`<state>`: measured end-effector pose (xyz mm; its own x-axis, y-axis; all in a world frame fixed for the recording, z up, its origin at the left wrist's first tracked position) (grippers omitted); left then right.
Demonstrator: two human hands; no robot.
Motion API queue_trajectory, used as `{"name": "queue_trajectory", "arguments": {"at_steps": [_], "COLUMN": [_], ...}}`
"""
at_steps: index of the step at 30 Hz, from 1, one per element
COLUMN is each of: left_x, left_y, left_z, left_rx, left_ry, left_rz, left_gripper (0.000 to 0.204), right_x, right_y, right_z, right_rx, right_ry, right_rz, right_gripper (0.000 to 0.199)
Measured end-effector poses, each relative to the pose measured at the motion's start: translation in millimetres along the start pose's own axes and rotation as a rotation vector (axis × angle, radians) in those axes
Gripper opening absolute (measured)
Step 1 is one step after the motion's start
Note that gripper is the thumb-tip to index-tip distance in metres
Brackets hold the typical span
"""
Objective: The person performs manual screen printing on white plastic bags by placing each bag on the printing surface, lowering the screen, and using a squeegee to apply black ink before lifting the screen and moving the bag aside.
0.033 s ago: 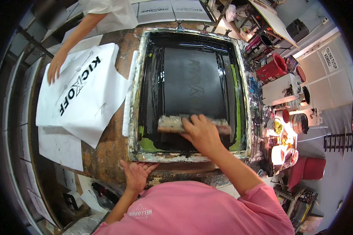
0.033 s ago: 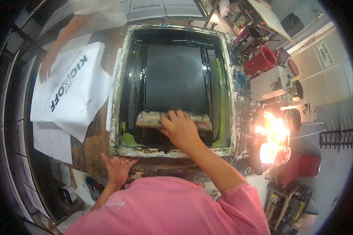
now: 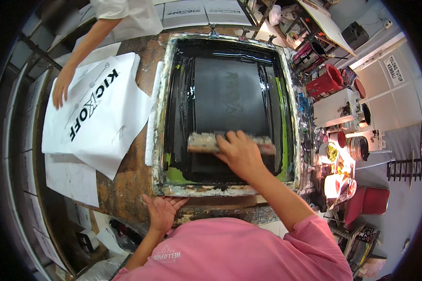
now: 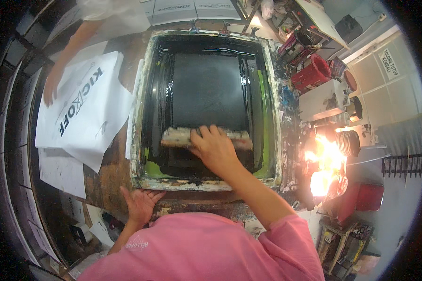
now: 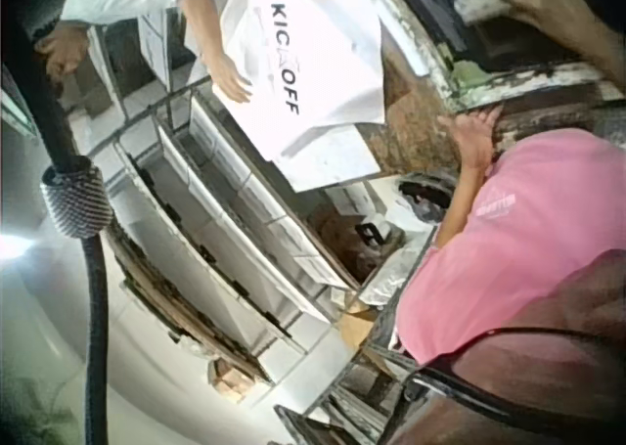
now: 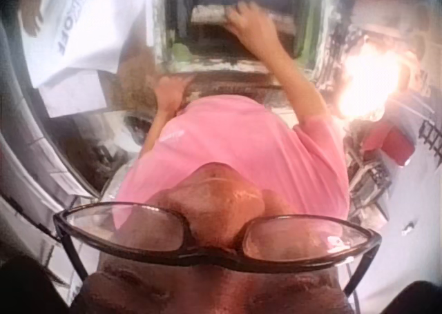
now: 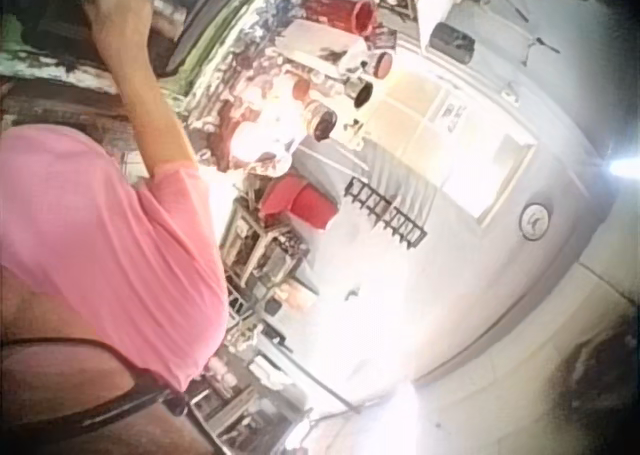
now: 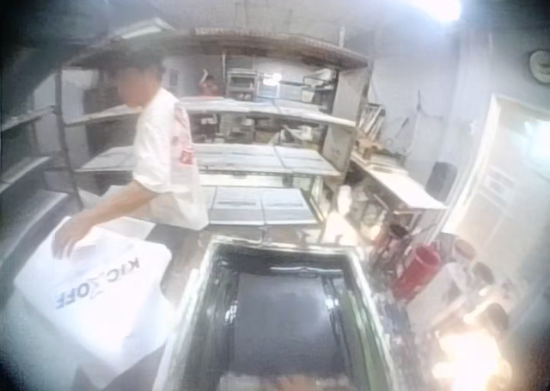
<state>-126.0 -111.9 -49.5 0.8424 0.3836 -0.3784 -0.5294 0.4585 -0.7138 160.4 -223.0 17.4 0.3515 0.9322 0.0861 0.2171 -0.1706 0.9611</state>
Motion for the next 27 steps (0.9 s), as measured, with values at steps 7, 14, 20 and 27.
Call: {"name": "queue_trajectory", "arguments": {"at_steps": [7, 14, 20, 27], "left_x": [-3, -4, 2, 2], "left_y": [7, 9, 24, 27], "left_z": [-1, -1, -11, -12], "left_rx": [0.059, 0.056, -0.082, -0.13], "left_ry": [0.066, -0.023, -0.125, -0.163], "left_rz": [0.023, -0.047, -0.226, -0.389], "left_gripper": [0.119, 0.118, 0.102, 0.09], "right_x": [125, 192, 131, -55], "right_y": [-11, 7, 52, 58], "right_z": [91, 141, 81, -38], "right_rx": [-0.139, -0.175, 0.011, 0.097], "right_ry": [0.036, 0.03, -0.019, -0.12], "right_rz": [0.16, 0.109, -0.302, -0.234], "right_gripper": [0.034, 0.038, 0.044, 0.032]}}
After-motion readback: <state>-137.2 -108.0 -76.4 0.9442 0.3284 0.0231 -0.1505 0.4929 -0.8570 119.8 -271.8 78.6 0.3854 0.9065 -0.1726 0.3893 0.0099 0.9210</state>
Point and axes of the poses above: each hand's wrist, its own x-axis towards the middle knuckle, its own y-axis out of the back of the hand, z = x × y, the point moved 2 cm from there along x, towards the middle knuckle, and after that the axes turned 8 degrees about -z, right-handed, at the moved point
